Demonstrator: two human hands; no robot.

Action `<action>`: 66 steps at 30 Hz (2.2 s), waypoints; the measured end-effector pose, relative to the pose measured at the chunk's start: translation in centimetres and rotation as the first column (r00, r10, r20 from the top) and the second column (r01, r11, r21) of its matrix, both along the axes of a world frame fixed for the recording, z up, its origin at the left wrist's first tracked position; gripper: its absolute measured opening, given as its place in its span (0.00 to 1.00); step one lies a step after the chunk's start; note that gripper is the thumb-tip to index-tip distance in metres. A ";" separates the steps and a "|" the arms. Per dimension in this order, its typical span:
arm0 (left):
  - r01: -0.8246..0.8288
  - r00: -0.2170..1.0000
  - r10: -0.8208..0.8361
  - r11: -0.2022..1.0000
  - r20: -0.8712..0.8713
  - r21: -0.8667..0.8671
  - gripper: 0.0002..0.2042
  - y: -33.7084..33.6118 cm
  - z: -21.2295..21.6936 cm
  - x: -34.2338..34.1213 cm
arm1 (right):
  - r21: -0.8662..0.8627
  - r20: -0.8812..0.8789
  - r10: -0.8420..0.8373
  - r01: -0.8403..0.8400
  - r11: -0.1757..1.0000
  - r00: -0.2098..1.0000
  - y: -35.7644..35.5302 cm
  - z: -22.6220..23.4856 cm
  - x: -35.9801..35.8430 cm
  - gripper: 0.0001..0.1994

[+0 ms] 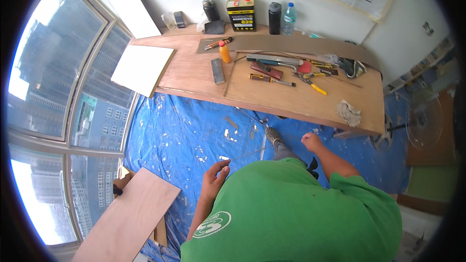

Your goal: The person assembles a white cabinet door by attaching a wooden edge band. They position the band, tap it with a hammer, and then use a utility knife to trim the excess length.

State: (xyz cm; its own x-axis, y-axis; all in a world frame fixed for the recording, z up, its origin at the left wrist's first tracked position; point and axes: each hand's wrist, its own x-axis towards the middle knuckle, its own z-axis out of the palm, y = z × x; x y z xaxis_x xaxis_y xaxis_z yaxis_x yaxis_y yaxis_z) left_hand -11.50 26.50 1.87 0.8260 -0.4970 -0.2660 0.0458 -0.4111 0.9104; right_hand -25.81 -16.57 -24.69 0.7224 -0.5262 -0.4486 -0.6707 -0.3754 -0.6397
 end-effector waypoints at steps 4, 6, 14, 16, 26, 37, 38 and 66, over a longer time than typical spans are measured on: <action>-0.102 0.995 0.102 0.995 0.001 0.025 0.17 -4.8 0.1 3.2 | 0.042 0.053 -0.072 0.070 0.997 0.996 -6.3 0.6 8.9 0.09; -0.144 0.989 0.145 0.989 -0.020 0.032 0.17 -7.3 0.4 4.5 | -0.125 0.155 -0.014 0.034 0.992 0.988 -9.8 0.8 13.8 0.09; -0.355 0.935 0.351 0.929 0.057 0.103 0.17 -13.6 2.7 6.3 | -0.250 0.246 0.108 -0.045 0.967 0.963 -20.1 2.3 32.0 0.12; -0.434 0.900 0.435 0.898 0.006 0.071 0.17 -14.6 2.7 5.8 | -0.322 0.184 0.216 -0.149 0.935 0.959 -21.4 2.4 35.0 0.13; -0.606 0.795 0.606 0.794 -0.028 -0.036 0.18 -18.9 0.5 6.9 | -0.546 -0.201 0.372 -0.419 0.725 0.906 -23.0 2.1 42.2 0.20; -0.562 0.827 0.554 0.814 0.096 0.146 0.20 -21.1 2.6 8.6 | -0.453 -0.189 0.532 -0.554 0.699 0.826 -25.2 1.9 44.1 0.11; -0.572 0.820 0.566 0.805 0.081 0.160 0.20 -21.2 2.7 8.5 | -0.500 -0.121 0.532 -0.514 0.697 0.838 -25.6 1.7 44.1 0.09; -0.489 0.872 0.488 0.872 0.038 0.004 0.20 -17.8 1.2 11.3 | 0.137 0.303 0.363 -0.417 0.899 0.881 -15.6 27.2 39.0 0.09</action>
State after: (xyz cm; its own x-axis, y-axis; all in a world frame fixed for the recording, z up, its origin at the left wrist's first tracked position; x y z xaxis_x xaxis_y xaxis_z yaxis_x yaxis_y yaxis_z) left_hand -0.25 8.65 3.11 0.9712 -0.0245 -0.2369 0.2129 -0.3566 0.9097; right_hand 13.20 -32.21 2.54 0.9558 -0.1000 -0.2764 -0.2922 -0.4228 -0.8578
